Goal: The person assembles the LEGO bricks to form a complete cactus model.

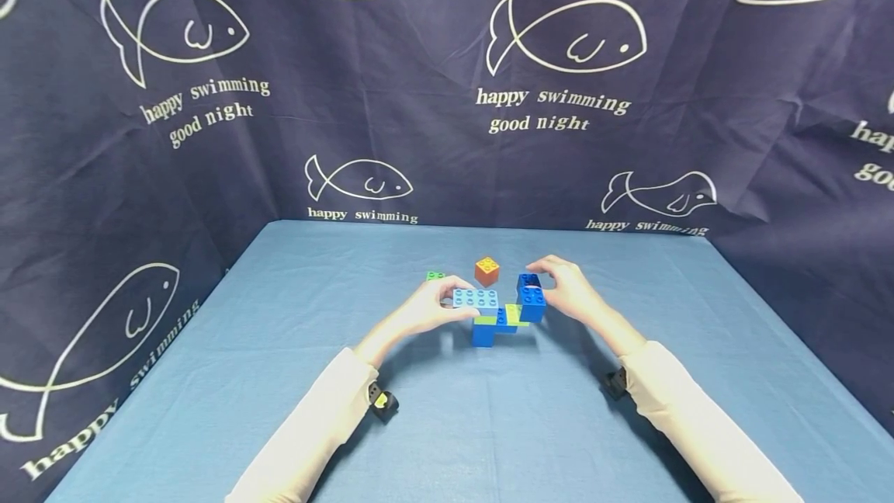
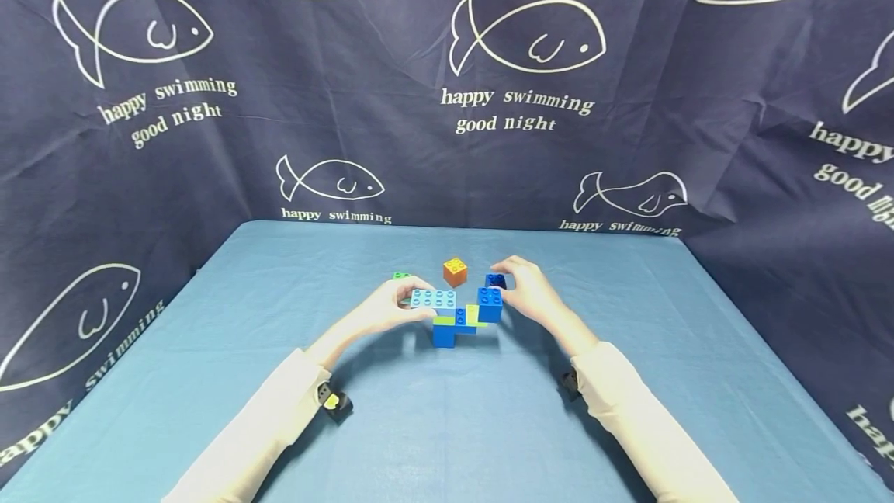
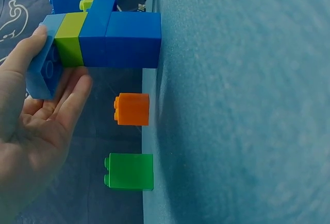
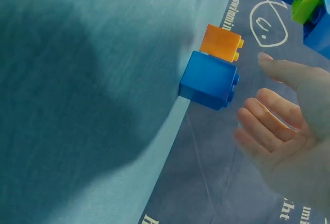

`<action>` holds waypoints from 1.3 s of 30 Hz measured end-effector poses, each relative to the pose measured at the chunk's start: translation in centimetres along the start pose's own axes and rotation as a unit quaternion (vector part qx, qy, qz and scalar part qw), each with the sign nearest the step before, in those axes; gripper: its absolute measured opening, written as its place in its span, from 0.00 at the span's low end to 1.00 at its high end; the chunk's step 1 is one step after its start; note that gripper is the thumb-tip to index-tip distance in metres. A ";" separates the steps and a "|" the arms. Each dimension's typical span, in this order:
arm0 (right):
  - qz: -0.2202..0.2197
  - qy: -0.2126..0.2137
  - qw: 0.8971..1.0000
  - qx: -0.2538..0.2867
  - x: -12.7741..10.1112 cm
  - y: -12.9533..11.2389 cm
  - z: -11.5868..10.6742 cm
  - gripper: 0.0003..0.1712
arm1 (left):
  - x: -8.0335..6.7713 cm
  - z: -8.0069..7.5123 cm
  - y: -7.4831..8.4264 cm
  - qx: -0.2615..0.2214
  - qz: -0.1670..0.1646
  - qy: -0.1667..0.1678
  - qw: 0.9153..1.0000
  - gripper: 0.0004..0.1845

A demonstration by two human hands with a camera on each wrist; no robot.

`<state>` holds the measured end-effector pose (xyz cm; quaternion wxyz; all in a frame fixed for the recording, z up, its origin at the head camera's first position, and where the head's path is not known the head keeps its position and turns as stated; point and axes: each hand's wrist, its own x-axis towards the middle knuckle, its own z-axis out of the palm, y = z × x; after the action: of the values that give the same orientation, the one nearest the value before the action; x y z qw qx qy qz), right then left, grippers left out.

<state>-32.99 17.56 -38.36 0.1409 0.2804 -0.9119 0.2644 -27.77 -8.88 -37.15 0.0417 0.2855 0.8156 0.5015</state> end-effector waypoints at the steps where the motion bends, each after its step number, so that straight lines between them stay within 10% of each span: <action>1: 0.001 -0.002 1.000 -0.002 0.0 0.1 0.0 0.22 | 0.0 0.0 0.0 0.000 0.000 0.000 1.000 0.17; 39: 0.035 -0.080 0.995 -0.049 0.5 1.0 1.1 0.29 | 1.1 0.4 -3.1 -0.017 0.005 0.000 1.000 0.20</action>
<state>-34.15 17.43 -39.50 0.0711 0.2613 -0.9414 0.2012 -29.87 -9.10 -39.75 0.0442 0.2886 0.8055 0.5158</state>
